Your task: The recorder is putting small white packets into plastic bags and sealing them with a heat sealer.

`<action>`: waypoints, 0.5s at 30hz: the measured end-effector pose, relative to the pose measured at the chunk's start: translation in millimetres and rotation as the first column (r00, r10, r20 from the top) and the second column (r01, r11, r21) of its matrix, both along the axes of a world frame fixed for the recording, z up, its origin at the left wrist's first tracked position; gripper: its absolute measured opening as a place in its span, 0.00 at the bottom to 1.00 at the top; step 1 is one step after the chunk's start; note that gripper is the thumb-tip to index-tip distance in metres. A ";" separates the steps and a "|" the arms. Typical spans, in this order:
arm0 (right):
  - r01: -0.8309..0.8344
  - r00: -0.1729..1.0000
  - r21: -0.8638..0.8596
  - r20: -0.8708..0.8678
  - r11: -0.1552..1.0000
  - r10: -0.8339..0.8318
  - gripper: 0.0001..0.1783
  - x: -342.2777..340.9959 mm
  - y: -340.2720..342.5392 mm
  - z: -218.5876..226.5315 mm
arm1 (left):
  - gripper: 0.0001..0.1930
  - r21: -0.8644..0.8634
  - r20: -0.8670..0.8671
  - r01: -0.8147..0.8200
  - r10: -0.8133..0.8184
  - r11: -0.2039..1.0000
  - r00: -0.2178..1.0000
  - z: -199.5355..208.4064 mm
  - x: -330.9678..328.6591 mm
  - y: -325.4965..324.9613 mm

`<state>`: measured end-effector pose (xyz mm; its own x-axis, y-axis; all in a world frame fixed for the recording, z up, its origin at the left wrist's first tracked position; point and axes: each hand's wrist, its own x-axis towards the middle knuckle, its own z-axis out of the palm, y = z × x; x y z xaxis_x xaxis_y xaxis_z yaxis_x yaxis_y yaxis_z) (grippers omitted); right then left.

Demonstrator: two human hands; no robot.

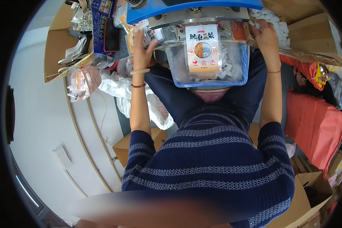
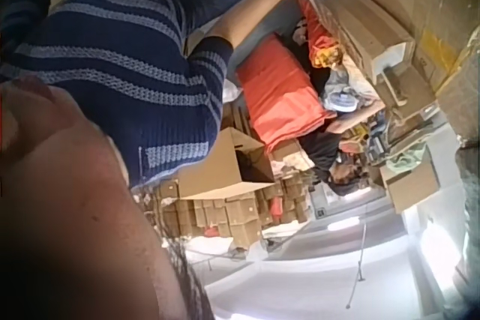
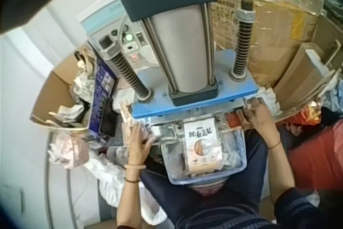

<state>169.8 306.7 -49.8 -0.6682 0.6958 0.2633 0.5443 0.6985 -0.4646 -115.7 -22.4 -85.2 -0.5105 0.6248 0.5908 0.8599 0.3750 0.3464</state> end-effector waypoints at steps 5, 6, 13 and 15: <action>0.022 0.978 -0.068 -0.204 0.997 -0.035 0.15 9.8 -42.2 29.4 | 0.18 -0.096 0.190 -0.014 0.032 0.995 0.981 -19.1 22.5 -61.6; 0.017 0.974 -0.127 -0.220 0.992 -0.045 0.13 8.9 -60.7 49.3 | 0.17 0.010 0.187 -0.086 0.082 0.996 0.979 -13.3 27.1 -58.3; -0.453 0.885 -0.528 -0.361 0.719 0.292 0.13 -23.9 -156.5 57.0 | 0.11 0.220 0.816 -0.063 -0.148 0.974 0.559 46.5 80.4 -19.7; -0.561 0.794 -0.356 -0.485 0.747 0.365 0.11 -34.8 -159.2 81.9 | 0.11 0.228 0.854 -0.043 -0.178 0.973 0.489 60.4 91.0 -15.7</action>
